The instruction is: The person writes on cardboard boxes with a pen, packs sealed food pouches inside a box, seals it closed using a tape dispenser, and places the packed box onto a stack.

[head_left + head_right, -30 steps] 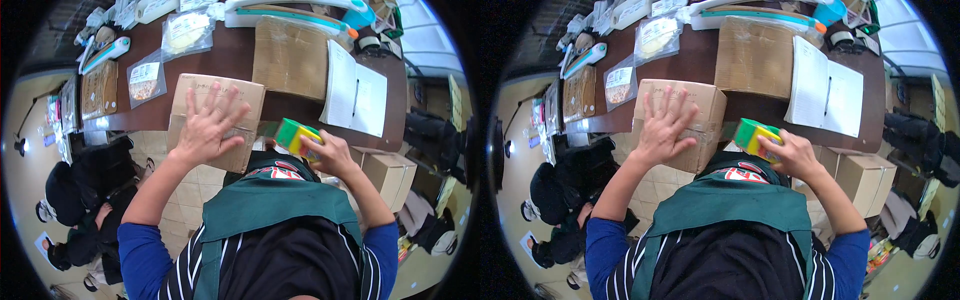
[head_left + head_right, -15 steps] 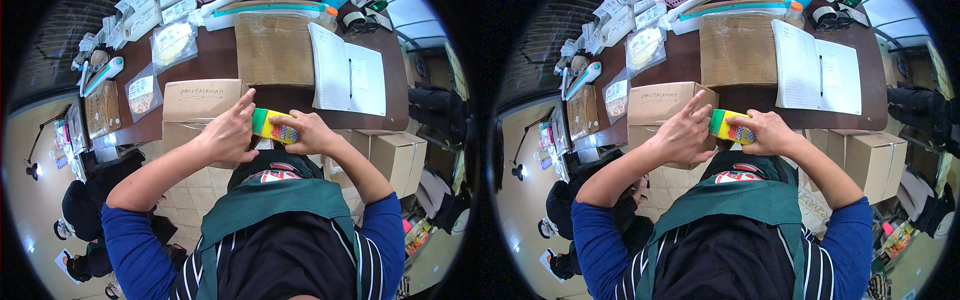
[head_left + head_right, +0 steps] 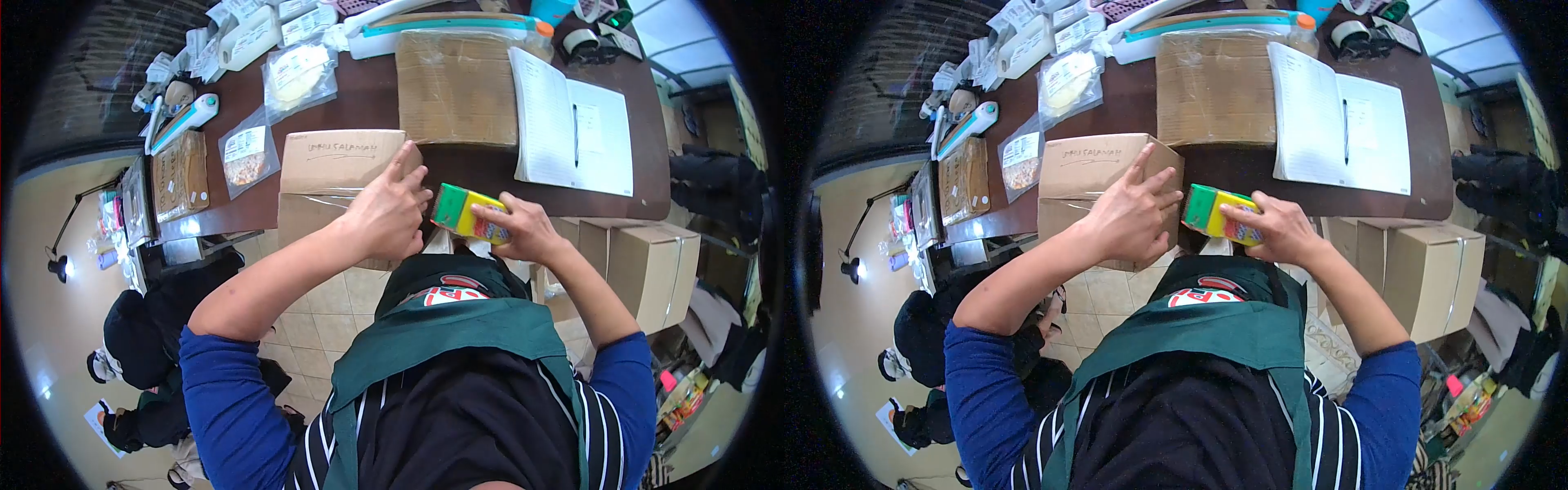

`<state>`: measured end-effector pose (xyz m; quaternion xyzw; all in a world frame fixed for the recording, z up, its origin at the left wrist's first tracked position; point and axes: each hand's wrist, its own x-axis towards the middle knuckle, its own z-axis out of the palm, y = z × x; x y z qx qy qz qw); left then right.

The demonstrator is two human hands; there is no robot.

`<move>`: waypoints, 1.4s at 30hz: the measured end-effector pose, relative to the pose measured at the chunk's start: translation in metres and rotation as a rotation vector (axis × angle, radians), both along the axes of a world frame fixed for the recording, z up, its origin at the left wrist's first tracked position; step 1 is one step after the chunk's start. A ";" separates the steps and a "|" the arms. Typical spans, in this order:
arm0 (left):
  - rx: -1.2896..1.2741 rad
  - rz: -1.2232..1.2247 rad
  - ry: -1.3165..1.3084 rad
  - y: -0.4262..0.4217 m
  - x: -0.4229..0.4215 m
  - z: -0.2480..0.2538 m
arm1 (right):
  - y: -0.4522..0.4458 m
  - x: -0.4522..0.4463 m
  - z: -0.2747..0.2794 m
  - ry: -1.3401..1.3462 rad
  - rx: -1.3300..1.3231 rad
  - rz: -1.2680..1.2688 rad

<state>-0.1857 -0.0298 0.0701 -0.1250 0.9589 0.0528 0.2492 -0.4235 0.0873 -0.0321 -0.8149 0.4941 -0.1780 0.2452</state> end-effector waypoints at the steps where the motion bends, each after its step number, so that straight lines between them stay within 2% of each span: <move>1: -0.019 0.001 0.048 0.001 0.000 -0.003 | 0.000 -0.001 0.001 -0.001 -0.010 0.014; 4: -0.017 0.031 0.104 0.003 0.000 -0.005 | -0.005 0.007 0.004 0.057 -0.004 0.016; 7: -0.119 -0.034 -0.125 0.007 -0.010 0.005 | -0.026 0.025 0.012 0.065 0.132 0.028; 8: -0.135 -0.021 -0.124 0.005 -0.009 0.002 | -0.038 0.025 0.009 0.068 0.115 0.039; 10: -0.246 -0.074 -0.112 0.008 -0.003 -0.008 | -0.045 0.023 -0.006 0.242 0.396 0.095; 11: -0.203 -0.096 -0.236 0.007 -0.008 0.002 | -0.037 0.019 -0.017 0.201 0.358 0.119; 12: -0.235 -0.083 -0.232 -0.001 -0.012 0.006 | -0.036 0.014 -0.031 0.007 0.389 0.057; 14: -0.172 -0.084 -0.401 0.008 -0.016 0.007 | -0.043 0.025 0.026 0.028 0.398 0.058; 15: -0.222 -0.083 -0.513 0.011 -0.020 0.000 | -0.043 0.027 0.054 0.022 0.405 0.035; 16: -0.237 -0.087 -0.506 0.008 -0.020 -0.008 | -0.051 0.024 0.079 0.022 0.385 0.005; 18: -0.122 -0.083 -0.333 0.007 -0.015 -0.033 | -0.062 0.013 0.111 0.003 0.230 -0.134; 20: -0.074 -0.081 -0.242 0.007 -0.015 -0.046 | -0.078 0.022 0.121 0.226 0.069 -0.373; 21: 0.063 0.010 -0.206 0.008 -0.016 -0.052 | -0.090 0.023 0.109 0.227 0.062 -0.377; 22: 0.196 0.099 -0.170 0.008 -0.018 -0.053 | -0.105 0.027 0.083 0.285 -0.110 -0.423; 23: 0.189 0.096 -0.168 0.009 -0.026 -0.051 | -0.115 0.031 0.059 0.343 -0.282 -0.467; 24: 0.378 0.095 -0.330 0.009 -0.035 -0.044 | -0.121 0.035 0.038 0.343 -0.289 -0.473; 25: 0.562 0.095 -0.491 0.007 -0.039 -0.034 | -0.127 0.040 0.018 0.468 -0.279 -0.464; 26: 0.685 0.132 -0.179 0.012 -0.024 -0.014 | -0.131 0.047 0.016 0.593 -0.262 -0.455; 27: 0.627 0.132 0.178 0.019 -0.005 -0.013 | -0.128 0.053 0.015 0.555 -0.081 -0.476; 28: 0.557 0.124 0.534 0.019 0.014 -0.012 | -0.124 0.061 0.021 0.553 -0.086 -0.488; 30: 0.182 0.327 0.873 0.007 0.052 0.012 | -0.112 0.077 0.036 0.504 -0.418 -0.531; 31: 0.085 0.513 0.851 -0.004 0.076 0.010 | -0.115 0.096 0.049 0.282 -0.356 -0.544; 32: -0.071 0.659 0.816 -0.009 0.093 0.006 | -0.116 0.122 0.076 0.085 -0.418 -0.497; 33: -0.211 0.808 0.763 -0.014 0.109 0.002 | -0.115 0.155 0.094 -0.019 -0.433 -0.444; 34: -0.419 0.912 0.702 -0.016 0.117 -0.003 | -0.112 0.188 0.096 0.012 -0.440 -0.388; 36: -0.381 0.972 0.644 -0.012 0.131 -0.030 | -0.112 0.235 0.075 -0.003 -0.413 -0.348; 38: -0.343 1.020 0.582 -0.016 0.141 -0.039 | -0.113 0.254 0.063 0.061 -0.200 -0.317; 40: -0.038 1.174 0.665 -0.022 0.154 -0.047 | -0.116 0.246 0.058 0.129 -0.252 -0.362; 41: 0.109 1.121 0.871 -0.029 0.160 -0.053 | -0.109 0.242 0.058 0.179 -0.293 -0.387; 42: 0.122 1.107 0.881 -0.032 0.165 -0.058 | -0.108 0.234 0.060 0.195 -0.294 -0.400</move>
